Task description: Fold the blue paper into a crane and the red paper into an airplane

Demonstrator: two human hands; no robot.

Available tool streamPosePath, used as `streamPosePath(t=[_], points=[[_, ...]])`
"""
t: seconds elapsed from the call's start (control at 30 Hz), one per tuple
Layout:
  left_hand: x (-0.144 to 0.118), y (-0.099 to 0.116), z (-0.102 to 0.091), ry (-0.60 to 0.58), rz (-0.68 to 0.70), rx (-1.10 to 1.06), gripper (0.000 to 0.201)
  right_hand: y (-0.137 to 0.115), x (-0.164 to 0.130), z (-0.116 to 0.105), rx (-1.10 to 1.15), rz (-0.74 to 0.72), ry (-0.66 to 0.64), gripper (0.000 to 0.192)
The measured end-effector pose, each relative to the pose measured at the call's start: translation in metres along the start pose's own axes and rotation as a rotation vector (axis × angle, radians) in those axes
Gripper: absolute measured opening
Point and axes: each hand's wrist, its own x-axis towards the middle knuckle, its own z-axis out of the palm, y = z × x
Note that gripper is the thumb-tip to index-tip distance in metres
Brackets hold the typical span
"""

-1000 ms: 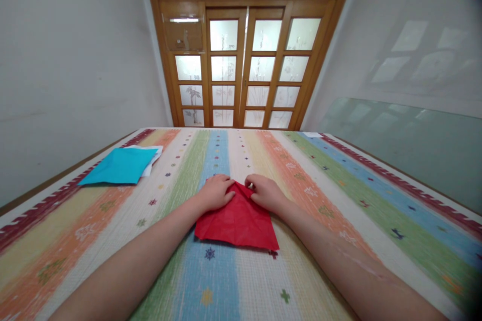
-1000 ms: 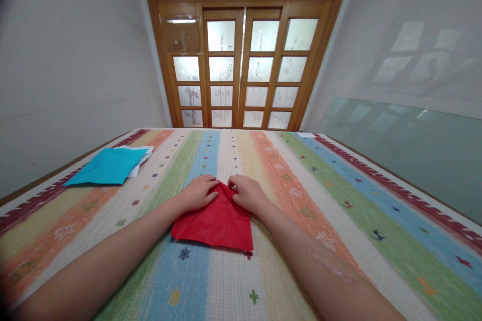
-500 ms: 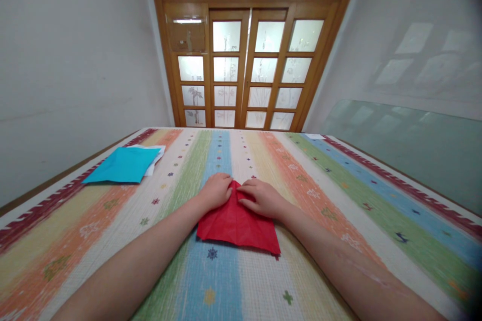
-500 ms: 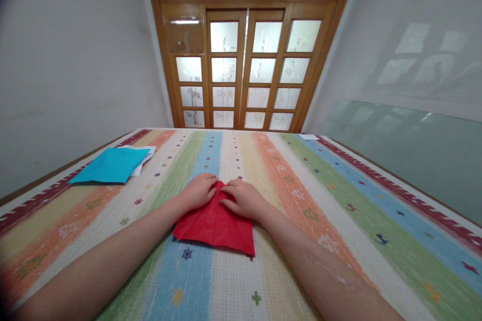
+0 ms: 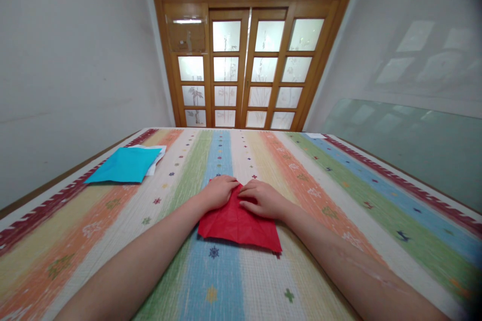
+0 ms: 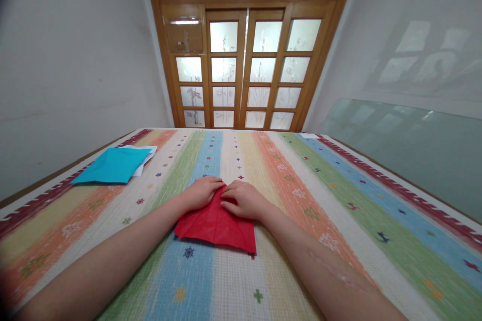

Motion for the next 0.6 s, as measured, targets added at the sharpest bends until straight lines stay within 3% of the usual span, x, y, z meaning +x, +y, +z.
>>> streamPosePath(t=[0.2,0.4,0.6], points=[[0.0,0.0,0.0,-0.023,-0.016,0.041,0.035,0.01,-0.001,0.005,-0.029,0.066,-0.011,0.024],[-0.001,0.003,-0.006,-0.038,-0.087,0.15,0.036,0.014,0.003,-0.016,-0.077,0.203,-0.239,0.022],[-0.002,0.005,-0.018,-0.082,-0.119,0.154,0.035,0.018,0.0,-0.03,-0.091,0.341,-0.301,0.024]])
